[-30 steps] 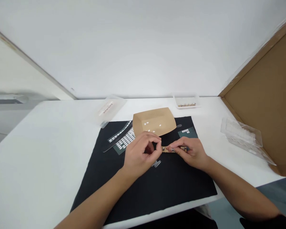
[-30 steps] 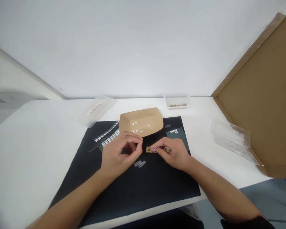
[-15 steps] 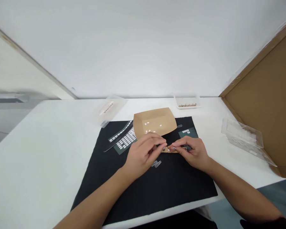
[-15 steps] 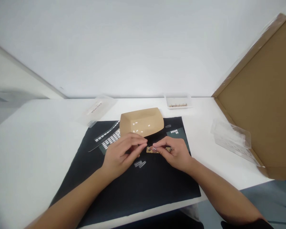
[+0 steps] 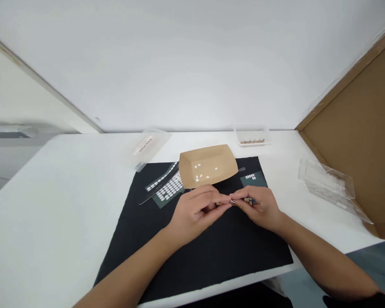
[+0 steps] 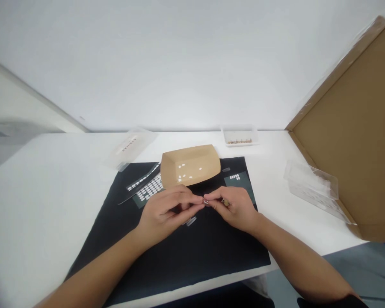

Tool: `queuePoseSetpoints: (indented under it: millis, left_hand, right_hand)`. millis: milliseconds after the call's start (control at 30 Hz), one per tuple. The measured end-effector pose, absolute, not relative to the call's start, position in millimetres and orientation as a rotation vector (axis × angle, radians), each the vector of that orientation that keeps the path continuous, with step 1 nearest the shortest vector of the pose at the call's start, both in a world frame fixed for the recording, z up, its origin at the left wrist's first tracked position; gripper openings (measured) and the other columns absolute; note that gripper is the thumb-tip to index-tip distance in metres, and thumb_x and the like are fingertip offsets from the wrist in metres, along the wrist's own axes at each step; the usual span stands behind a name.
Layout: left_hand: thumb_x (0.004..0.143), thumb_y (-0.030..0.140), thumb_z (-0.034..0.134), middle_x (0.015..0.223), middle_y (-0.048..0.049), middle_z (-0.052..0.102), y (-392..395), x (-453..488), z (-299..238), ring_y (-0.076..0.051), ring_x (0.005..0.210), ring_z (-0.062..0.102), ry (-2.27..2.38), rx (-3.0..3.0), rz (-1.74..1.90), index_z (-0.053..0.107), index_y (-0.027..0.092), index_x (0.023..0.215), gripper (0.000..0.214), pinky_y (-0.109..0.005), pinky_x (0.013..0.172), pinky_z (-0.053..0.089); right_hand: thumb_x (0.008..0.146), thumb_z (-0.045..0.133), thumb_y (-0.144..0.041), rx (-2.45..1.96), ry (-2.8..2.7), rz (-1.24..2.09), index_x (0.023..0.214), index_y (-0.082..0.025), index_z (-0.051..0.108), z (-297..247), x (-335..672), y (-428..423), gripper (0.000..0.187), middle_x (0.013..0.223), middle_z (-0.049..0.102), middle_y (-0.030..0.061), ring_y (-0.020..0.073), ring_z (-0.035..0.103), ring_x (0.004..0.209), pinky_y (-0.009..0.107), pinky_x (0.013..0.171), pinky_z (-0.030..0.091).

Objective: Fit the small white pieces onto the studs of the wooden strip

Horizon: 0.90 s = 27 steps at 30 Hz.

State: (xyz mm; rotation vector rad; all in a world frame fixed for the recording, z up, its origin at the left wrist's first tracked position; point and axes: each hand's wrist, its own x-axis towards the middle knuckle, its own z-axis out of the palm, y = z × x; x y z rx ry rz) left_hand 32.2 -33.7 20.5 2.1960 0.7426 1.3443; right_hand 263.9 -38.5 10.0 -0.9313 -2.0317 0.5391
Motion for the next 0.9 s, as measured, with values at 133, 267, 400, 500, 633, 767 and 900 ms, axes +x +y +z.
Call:
queuePoseSetpoints:
  millis: [133, 267, 400, 500, 633, 767, 900]
  left_hand:
    - [0.095, 0.013, 0.080, 0.065, 0.0037, 0.065, -35, 32, 19, -0.009, 0.062, 0.064, 0.743, 2.206, 1.289, 0.079, 0.018, 0.111, 0.017, -0.019, 0.063, 0.054]
    - [0.096, 0.016, 0.079, 0.076, -0.0004, 0.069, -35, 31, 18, -0.009, 0.064, 0.065, 0.771, 2.225, 1.253, 0.080, 0.018, 0.108, 0.012, -0.019, 0.061, 0.053]
    - [0.100, 0.017, 0.074, 0.075, 0.0005, 0.068, -34, 29, 20, -0.008, 0.060, 0.065, 0.774, 2.181, 1.147, 0.081, 0.019, 0.105, 0.009, -0.019, 0.060, 0.053]
    - [0.101, 0.017, 0.072, 0.075, 0.0012, 0.067, -34, 28, 22, -0.007, 0.058, 0.066, 0.749, 2.107, 1.084, 0.081, 0.019, 0.105, 0.010, -0.018, 0.061, 0.054]
    - [0.101, 0.021, 0.072, 0.080, 0.0004, 0.068, -34, 26, 24, -0.007, 0.056, 0.069, 0.724, 1.931, 0.997, 0.081, 0.019, 0.103, 0.009, -0.018, 0.060, 0.056]
    - [0.102, 0.024, 0.071, 0.082, -0.0017, 0.069, -33, 23, 27, -0.010, 0.062, 0.073, 0.695, 1.827, 0.878, 0.083, 0.019, 0.102, 0.013, -0.020, 0.063, 0.059]
    - [0.105, 0.027, 0.066, 0.081, -0.0036, 0.070, -31, 21, 32, -0.012, 0.067, 0.074, 0.647, 1.836, 0.821, 0.083, 0.018, 0.102, 0.019, -0.022, 0.067, 0.062]
  right_hand:
    - [0.107, 0.066, -0.030, -0.934, -2.090, 0.484, 0.102, -0.025, 0.075, 11, 264, -38, 0.012, 0.090, 0.083, -0.0011, 0.0131, 0.079, 0.077, 0.022, 0.070, 0.059]
    - [0.108, 0.064, -0.029, -0.906, -2.126, 0.432, 0.105, -0.025, 0.074, 9, 266, -38, 0.011, 0.092, 0.083, -0.0002, 0.0140, 0.079, 0.079, 0.024, 0.072, 0.060]
    - [0.109, 0.063, -0.027, -0.852, -2.153, 0.366, 0.108, -0.024, 0.072, 5, 266, -37, 0.010, 0.091, 0.083, 0.0008, 0.0147, 0.078, 0.078, 0.026, 0.072, 0.060]
    - [0.109, 0.062, -0.026, -0.834, -2.154, 0.371, 0.109, -0.024, 0.071, 4, 267, -37, 0.010, 0.090, 0.082, 0.0009, 0.0148, 0.077, 0.078, 0.027, 0.072, 0.060]
    - [0.109, 0.062, -0.026, -0.836, -2.176, 0.444, 0.108, -0.024, 0.070, 7, 267, -38, 0.009, 0.090, 0.081, 0.0004, 0.0142, 0.076, 0.078, 0.026, 0.072, 0.058]
    - [0.108, 0.063, -0.025, -0.812, -2.167, 0.520, 0.106, -0.024, 0.070, 7, 268, -40, 0.007, 0.094, 0.082, 0.0006, 0.0139, 0.075, 0.079, 0.025, 0.073, 0.057]
    - [0.108, 0.063, -0.025, -0.767, -2.148, 0.547, 0.105, -0.025, 0.070, 4, 267, -40, 0.008, 0.089, 0.081, 0.0000, 0.0148, 0.074, 0.078, 0.026, 0.073, 0.058]
